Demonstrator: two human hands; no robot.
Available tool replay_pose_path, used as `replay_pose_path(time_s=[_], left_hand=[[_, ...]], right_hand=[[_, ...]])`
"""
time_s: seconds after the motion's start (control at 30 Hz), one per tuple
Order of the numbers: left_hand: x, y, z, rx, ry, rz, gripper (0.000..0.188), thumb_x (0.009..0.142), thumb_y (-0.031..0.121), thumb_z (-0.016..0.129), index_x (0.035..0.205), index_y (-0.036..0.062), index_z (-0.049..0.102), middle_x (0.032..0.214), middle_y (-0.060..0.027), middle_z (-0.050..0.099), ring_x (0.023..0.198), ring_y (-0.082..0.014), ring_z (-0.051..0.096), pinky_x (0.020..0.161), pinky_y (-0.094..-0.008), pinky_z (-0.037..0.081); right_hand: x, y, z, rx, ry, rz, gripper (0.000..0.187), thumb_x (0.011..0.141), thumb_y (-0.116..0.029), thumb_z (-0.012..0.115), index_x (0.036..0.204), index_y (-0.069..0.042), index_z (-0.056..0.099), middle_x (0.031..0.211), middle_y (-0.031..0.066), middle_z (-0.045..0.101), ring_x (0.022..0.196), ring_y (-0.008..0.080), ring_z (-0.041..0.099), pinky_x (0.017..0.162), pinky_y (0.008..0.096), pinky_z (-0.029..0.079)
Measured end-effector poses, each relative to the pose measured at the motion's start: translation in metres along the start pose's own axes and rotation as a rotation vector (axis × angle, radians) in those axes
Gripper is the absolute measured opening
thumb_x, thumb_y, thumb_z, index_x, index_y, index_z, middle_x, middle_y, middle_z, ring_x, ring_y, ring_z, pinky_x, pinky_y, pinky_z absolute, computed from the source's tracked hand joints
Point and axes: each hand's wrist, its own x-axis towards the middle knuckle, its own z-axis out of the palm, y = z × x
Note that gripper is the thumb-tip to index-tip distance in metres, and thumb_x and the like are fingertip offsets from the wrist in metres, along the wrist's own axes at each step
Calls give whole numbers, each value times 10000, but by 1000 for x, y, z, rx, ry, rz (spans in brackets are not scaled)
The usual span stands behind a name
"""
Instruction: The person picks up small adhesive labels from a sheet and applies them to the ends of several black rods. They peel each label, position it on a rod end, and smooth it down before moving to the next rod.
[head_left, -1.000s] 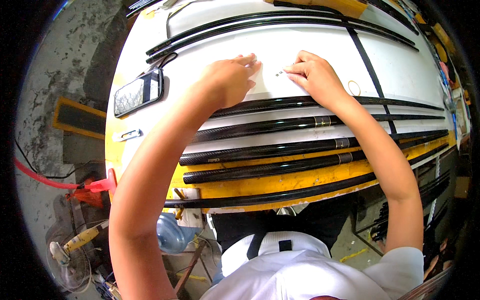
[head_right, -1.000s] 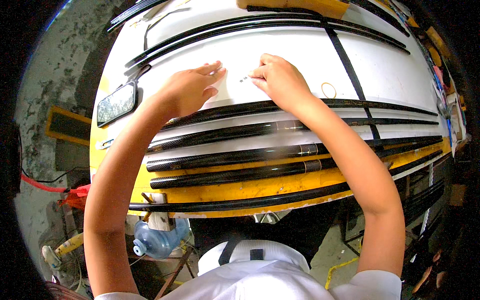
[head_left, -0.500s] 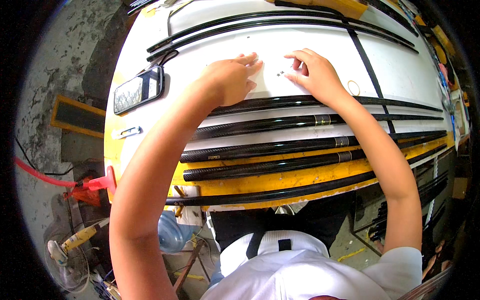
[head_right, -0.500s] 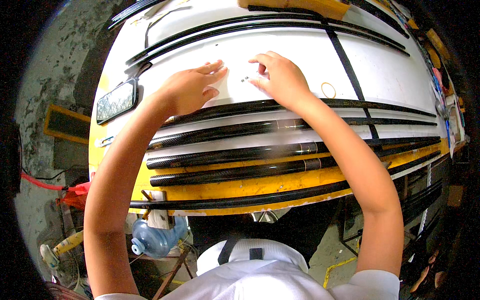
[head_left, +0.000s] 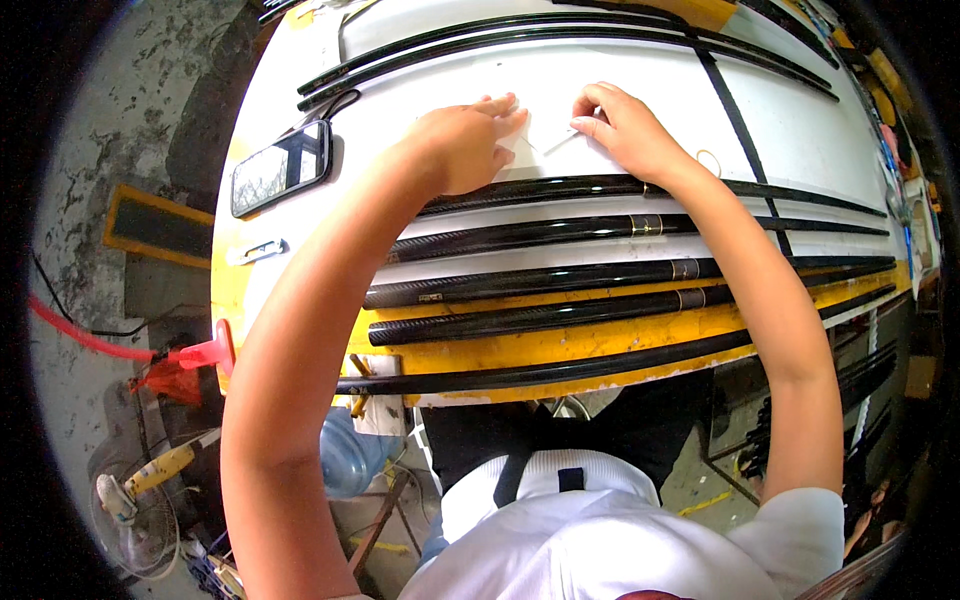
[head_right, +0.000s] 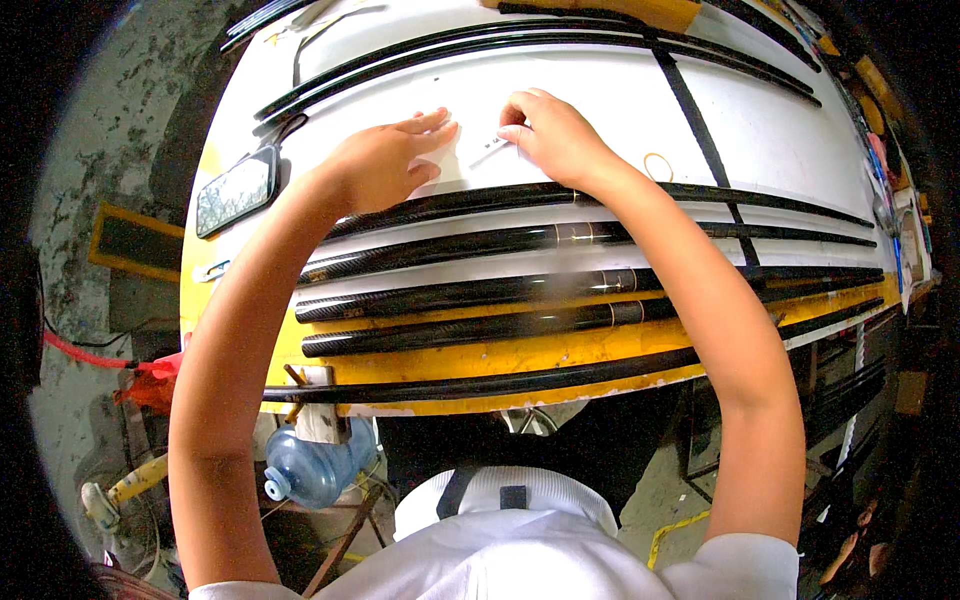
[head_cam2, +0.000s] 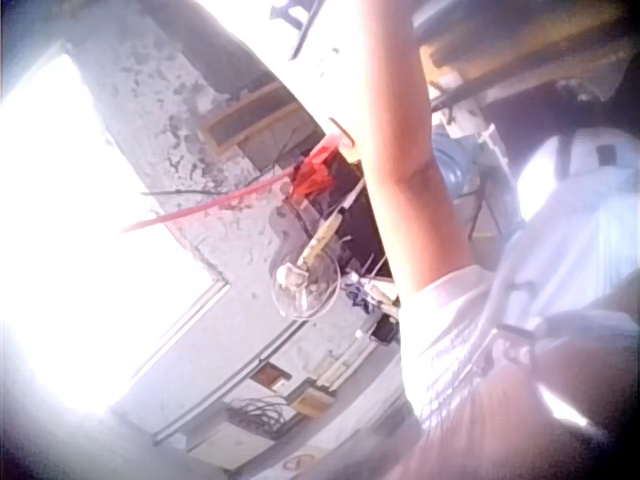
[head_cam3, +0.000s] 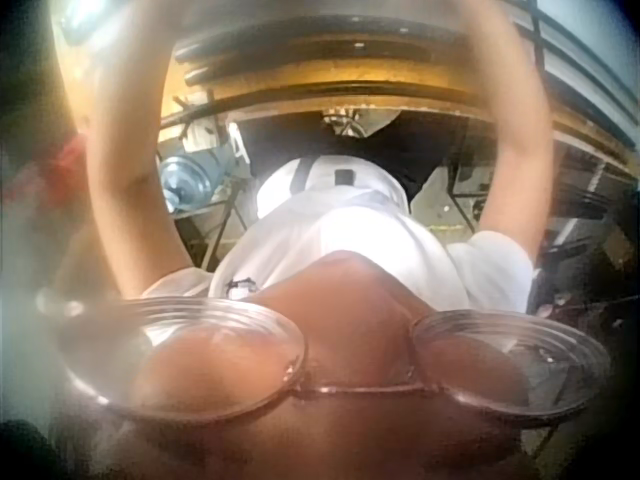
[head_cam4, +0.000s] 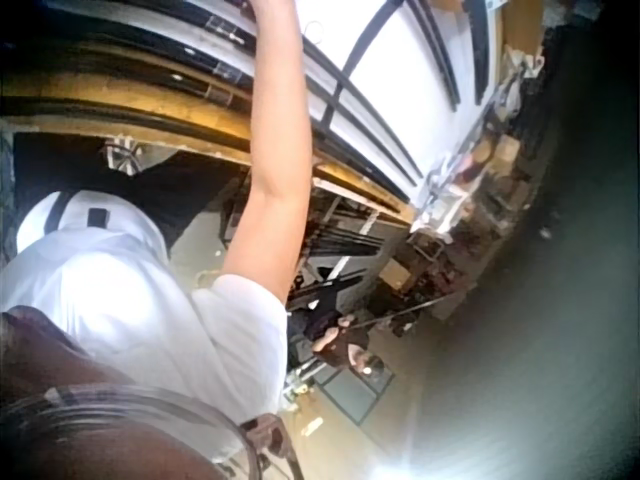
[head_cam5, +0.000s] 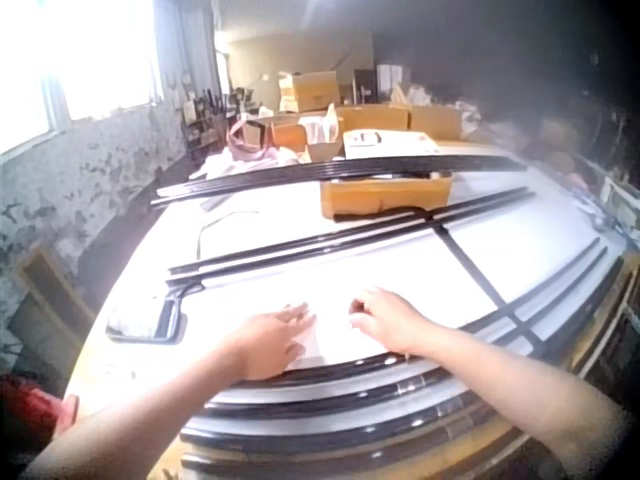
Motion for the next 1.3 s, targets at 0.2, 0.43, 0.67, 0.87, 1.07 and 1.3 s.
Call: replay_pose_path(time_s=[0.2,0.43,0.67,0.87,1.07,1.3], left_hand=[[2,-5,8,27,0,1,515,945,182,469,1453,154,387,1515,-100,344,1378,-279,360,1131,-384,308],[3,-14,4,324,383,150,494,932,84,452,1425,78,420,1518,-113,334,1291,-323,462,1108,-414,346],[-118,109,-105,-757,348,-12,432,928,92,537,1347,37,446,1118,-203,578,975,-263,617,797,-325,529],[-220,167,-63,-1452,408,-459,236,865,174,714,980,6,595,824,-16,615,749,-73,582,668,-203,448],[-264,169,-36,-1573,483,-614,155,889,111,672,879,10,555,705,-3,577,615,-57,550,584,-187,426],[-299,171,-28,-1375,635,-621,297,828,200,721,970,17,534,787,-6,558,678,-55,533,603,-191,428]], right_hand=[[-18,-52,-25,247,7,155,147,913,-155,606,923,-10,583,797,75,630,746,161,599,727,296,483],[-71,-139,-47,466,108,164,93,866,-90,652,875,-10,604,771,14,617,703,83,582,684,227,485],[-141,-199,-41,586,139,230,97,808,60,630,871,-2,588,832,14,596,731,72,557,695,211,461],[-174,-236,-15,912,69,268,131,815,67,617,911,15,545,877,69,553,719,90,546,670,208,453],[-190,-256,12,1097,27,414,110,847,39,619,920,3,546,853,53,560,717,80,542,669,203,447],[-200,-272,40,1036,104,434,110,873,17,640,955,9,567,833,20,584,739,64,543,686,200,443]])
